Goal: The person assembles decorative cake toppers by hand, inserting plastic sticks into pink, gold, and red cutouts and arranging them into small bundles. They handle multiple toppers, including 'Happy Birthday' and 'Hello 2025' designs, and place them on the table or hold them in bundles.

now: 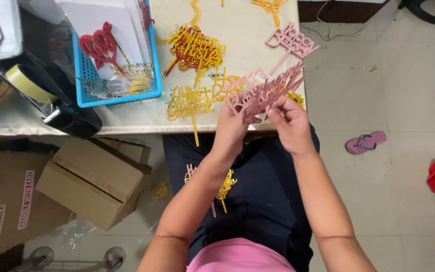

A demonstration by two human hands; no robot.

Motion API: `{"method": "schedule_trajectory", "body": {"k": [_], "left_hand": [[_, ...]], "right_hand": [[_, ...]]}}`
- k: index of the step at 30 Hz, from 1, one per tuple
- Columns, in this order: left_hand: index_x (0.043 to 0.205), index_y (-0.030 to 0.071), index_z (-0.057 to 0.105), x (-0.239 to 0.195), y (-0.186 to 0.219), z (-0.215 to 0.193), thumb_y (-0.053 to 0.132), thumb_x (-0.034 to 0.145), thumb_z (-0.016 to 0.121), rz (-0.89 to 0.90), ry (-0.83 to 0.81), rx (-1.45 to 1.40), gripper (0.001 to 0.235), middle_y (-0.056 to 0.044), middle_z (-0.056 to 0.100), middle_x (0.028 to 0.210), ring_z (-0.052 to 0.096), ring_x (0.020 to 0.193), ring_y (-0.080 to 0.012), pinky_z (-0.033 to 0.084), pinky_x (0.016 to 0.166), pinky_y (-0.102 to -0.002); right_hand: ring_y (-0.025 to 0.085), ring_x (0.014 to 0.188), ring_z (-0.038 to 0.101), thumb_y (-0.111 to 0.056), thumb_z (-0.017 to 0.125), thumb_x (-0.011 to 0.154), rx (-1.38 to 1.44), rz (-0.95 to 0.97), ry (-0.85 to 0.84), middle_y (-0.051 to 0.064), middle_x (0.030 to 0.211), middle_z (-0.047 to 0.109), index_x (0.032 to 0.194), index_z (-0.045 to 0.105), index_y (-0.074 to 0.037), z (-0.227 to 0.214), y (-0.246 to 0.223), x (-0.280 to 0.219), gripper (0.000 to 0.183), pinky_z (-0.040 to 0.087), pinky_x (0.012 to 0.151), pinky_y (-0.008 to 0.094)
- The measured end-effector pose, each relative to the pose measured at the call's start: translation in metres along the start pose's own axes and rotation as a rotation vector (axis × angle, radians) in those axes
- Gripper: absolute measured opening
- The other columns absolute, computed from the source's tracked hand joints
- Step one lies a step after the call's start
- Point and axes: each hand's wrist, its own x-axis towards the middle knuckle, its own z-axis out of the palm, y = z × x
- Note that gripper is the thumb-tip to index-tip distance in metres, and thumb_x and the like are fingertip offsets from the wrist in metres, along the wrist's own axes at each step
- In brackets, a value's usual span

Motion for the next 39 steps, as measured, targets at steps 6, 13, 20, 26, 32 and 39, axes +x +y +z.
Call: {"method": "schedule_trajectory", "body": {"k": [6,13,20,26,32,39], "left_hand": [[0.116,-0.004,0.072,-0.005,-0.032,0.013,0.011,0.106,0.067,0.173,0.106,0.065,0.018,-0.002,0.072,0.099,0.063,0.088,-0.0085,0.052,0.078,-0.026],[0.120,-0.005,0.071,-0.014,-0.013,0.017,0.011,0.104,0.066,0.154,-0.044,0.205,0.023,-0.003,0.073,0.101,0.068,0.093,-0.0093,0.058,0.086,-0.026],[0.136,-0.004,0.059,-0.038,-0.008,0.045,0.001,0.097,0.067,-0.018,-0.226,0.055,0.040,-0.008,0.074,0.109,0.073,0.093,-0.0131,0.064,0.080,-0.029],[0.133,-0.008,0.061,-0.044,-0.023,0.051,-0.003,0.095,0.071,0.061,-0.114,0.024,0.040,-0.008,0.074,0.108,0.071,0.091,-0.0130,0.062,0.079,-0.028],[0.124,-0.005,0.064,-0.031,-0.036,0.028,0.000,0.099,0.067,0.095,0.034,0.031,0.025,-0.007,0.075,0.103,0.070,0.086,-0.0115,0.057,0.071,-0.025],[0.116,-0.002,0.066,-0.031,-0.048,0.010,0.000,0.095,0.068,0.004,0.087,-0.016,0.021,-0.008,0.075,0.099,0.071,0.084,-0.0129,0.059,0.071,-0.027]], "right_hand": [[0.004,0.103,0.062,-0.013,0.060,0.098,0.442,0.096,0.167,-0.004,0.109,0.066,0.109,0.062,-0.008,0.025,-0.032,-0.021,0.012,0.049,0.096,0.020],[0.009,0.085,0.047,-0.007,0.057,0.109,0.284,0.135,0.348,0.004,0.107,0.062,0.120,0.062,-0.002,-0.017,-0.005,-0.061,0.013,0.036,0.073,0.023],[0.015,0.080,0.063,-0.003,0.058,0.107,0.177,0.060,0.347,0.008,0.098,0.069,0.110,0.058,-0.001,-0.013,-0.036,-0.082,0.004,0.054,0.075,0.029],[0.015,0.076,0.063,-0.005,0.059,0.106,0.295,0.044,0.523,0.008,0.096,0.070,0.109,0.061,0.001,0.001,-0.034,-0.085,0.007,0.054,0.073,0.028],[0.009,0.084,0.066,-0.006,0.063,0.105,0.031,0.033,0.584,0.006,0.096,0.072,0.107,0.063,0.001,0.023,-0.031,-0.079,0.007,0.054,0.080,0.023],[0.005,0.083,0.063,-0.007,0.070,0.100,-0.046,0.114,0.527,0.003,0.094,0.072,0.108,0.068,0.002,0.040,-0.014,-0.069,0.012,0.050,0.075,0.019]]}}
